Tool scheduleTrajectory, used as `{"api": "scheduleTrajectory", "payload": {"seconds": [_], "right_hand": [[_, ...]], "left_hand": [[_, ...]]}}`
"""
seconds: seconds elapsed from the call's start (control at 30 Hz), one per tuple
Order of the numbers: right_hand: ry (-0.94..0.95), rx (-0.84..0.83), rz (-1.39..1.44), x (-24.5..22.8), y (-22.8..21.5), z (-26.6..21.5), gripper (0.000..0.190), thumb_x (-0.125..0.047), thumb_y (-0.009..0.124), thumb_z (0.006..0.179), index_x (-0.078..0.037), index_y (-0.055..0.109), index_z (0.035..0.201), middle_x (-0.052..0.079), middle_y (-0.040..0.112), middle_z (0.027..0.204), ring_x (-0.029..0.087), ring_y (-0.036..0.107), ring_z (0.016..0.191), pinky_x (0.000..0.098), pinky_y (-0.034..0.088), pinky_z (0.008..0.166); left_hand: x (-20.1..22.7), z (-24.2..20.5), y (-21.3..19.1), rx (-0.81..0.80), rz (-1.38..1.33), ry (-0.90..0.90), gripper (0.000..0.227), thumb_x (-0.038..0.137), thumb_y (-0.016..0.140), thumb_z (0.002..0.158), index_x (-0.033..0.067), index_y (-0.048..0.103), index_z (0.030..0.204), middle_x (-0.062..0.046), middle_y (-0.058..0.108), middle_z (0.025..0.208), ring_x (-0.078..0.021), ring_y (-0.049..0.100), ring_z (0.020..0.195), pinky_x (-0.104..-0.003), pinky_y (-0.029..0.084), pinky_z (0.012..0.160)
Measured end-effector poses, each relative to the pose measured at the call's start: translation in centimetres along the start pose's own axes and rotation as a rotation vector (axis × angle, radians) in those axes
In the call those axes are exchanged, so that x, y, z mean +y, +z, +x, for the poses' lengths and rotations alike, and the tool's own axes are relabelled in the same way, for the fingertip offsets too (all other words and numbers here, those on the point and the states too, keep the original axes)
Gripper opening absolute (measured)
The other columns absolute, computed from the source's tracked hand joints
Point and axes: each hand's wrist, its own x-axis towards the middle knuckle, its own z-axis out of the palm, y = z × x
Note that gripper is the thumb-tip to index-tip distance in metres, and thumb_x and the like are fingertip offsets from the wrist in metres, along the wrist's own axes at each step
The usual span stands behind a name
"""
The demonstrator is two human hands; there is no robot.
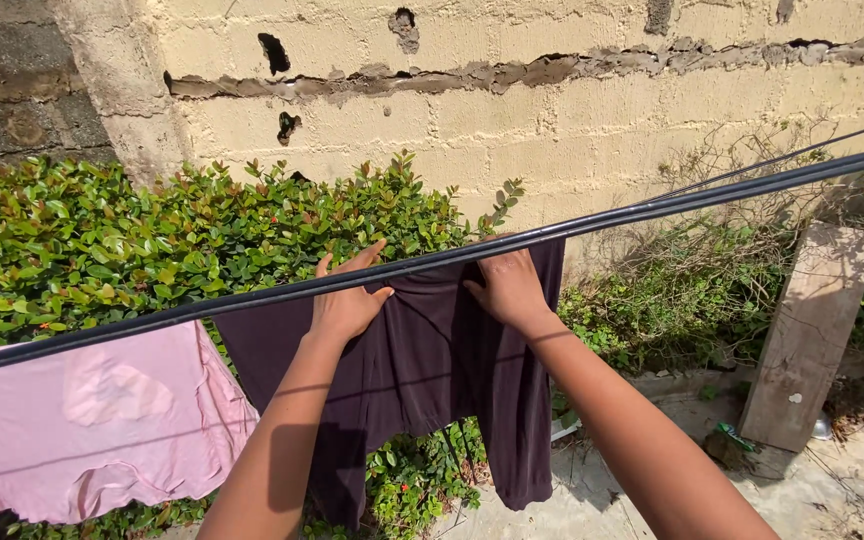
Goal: Hanging wet laundry on a clothesline outdoors to dry.
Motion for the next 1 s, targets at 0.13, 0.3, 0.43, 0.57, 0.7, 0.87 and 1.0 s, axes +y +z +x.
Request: {"api": "scheduleTrajectory", "payload": {"seconds": [0.13,0.3,0.43,0.57,0.7,0.87,1.0], "right_hand": [[-0.047,0.134,-0.014,-2.5,-3.0,-1.5,0.08,-0.031,0.083,0.076,-0.01,0.05,0.145,0.019,0.046,0.148,0.039,0.037,0.143,0.0579,0.024,0.118],[0.128,0.093,0.073,-2.5,2.1,-9.5,0.089,-0.027,0.077,0.076,-0.015,0.04,0.156,0.024,0.017,0.168,0.042,0.014,0.156,0.0611,0.01,0.124],[0.292,-0.143,0.182,-5.8,9.5,-23.0,0.083,-0.027,0.078,0.073,-0.015,0.045,0.148,0.025,0.012,0.167,0.043,0.012,0.154,0.0596,0.011,0.121],[0.569,-0.63,0.314,-11.1,18.8,-38.4,0.087,-0.037,0.083,0.073,-0.024,0.046,0.15,0.021,0.009,0.167,0.04,0.015,0.154,0.0558,0.019,0.122],[0.706,-0.993,0.436,-16.6,24.1,-52.3,0.083,-0.043,0.086,0.072,-0.028,0.051,0.146,0.02,0.011,0.169,0.037,0.023,0.156,0.0491,0.035,0.121],[0.801,-1.308,0.527,-22.6,19.2,-59.1,0.077,-0.046,0.08,0.082,-0.027,0.048,0.15,0.02,0.012,0.169,0.037,0.022,0.156,0.0529,0.035,0.12],[0.752,-1.11,0.69,-26.0,17.1,-61.1,0.075,-0.053,0.075,0.087,-0.02,0.05,0.148,0.018,0.017,0.167,0.038,0.024,0.154,0.0518,0.035,0.12]], "left_hand": [[-1.0,-4.1,0.9,0.249,0.18,0.143,0.094,0.033,0.086,0.072,0.0136,0.039,0.152,-0.018,0.048,0.15,-0.0345,0.04,0.139,-0.062,0.014,0.115],[-4.5,-16.5,5.2,0.403,0.133,0.05,0.076,0.021,0.072,0.086,0.0126,0.041,0.156,-0.02,0.034,0.165,-0.0382,0.027,0.157,-0.056,0.024,0.122],[-10.8,-33.4,14.0,0.136,0.145,-0.385,0.079,0.016,0.074,0.078,0.0138,0.041,0.15,-0.023,0.031,0.16,-0.04,0.022,0.152,-0.06,0.024,0.117],[-19.4,-54.0,22.5,-0.044,0.604,-0.483,0.085,0.03,0.082,0.071,0.0356,0.042,0.146,-0.026,0.04,0.152,-0.0501,0.033,0.14,-0.058,0.04,0.108],[-16.5,-71.9,22.0,-0.225,0.76,-0.527,0.069,0.038,0.081,0.076,0.0422,0.049,0.137,-0.022,0.053,0.142,-0.0477,0.045,0.134,-0.057,0.039,0.108],[-15.0,-77.2,12.9,-0.765,0.325,-0.949,0.072,0.044,0.08,0.077,0.0257,0.052,0.141,-0.012,0.057,0.142,-0.0338,0.05,0.137,-0.048,0.039,0.118],[-10.0,-74.1,7.9,-0.734,0.123,-1.23,0.06,0.036,0.074,0.084,0.0132,0.059,0.138,-0.012,0.061,0.141,-0.033,0.054,0.136,-0.044,0.044,0.114]]}}
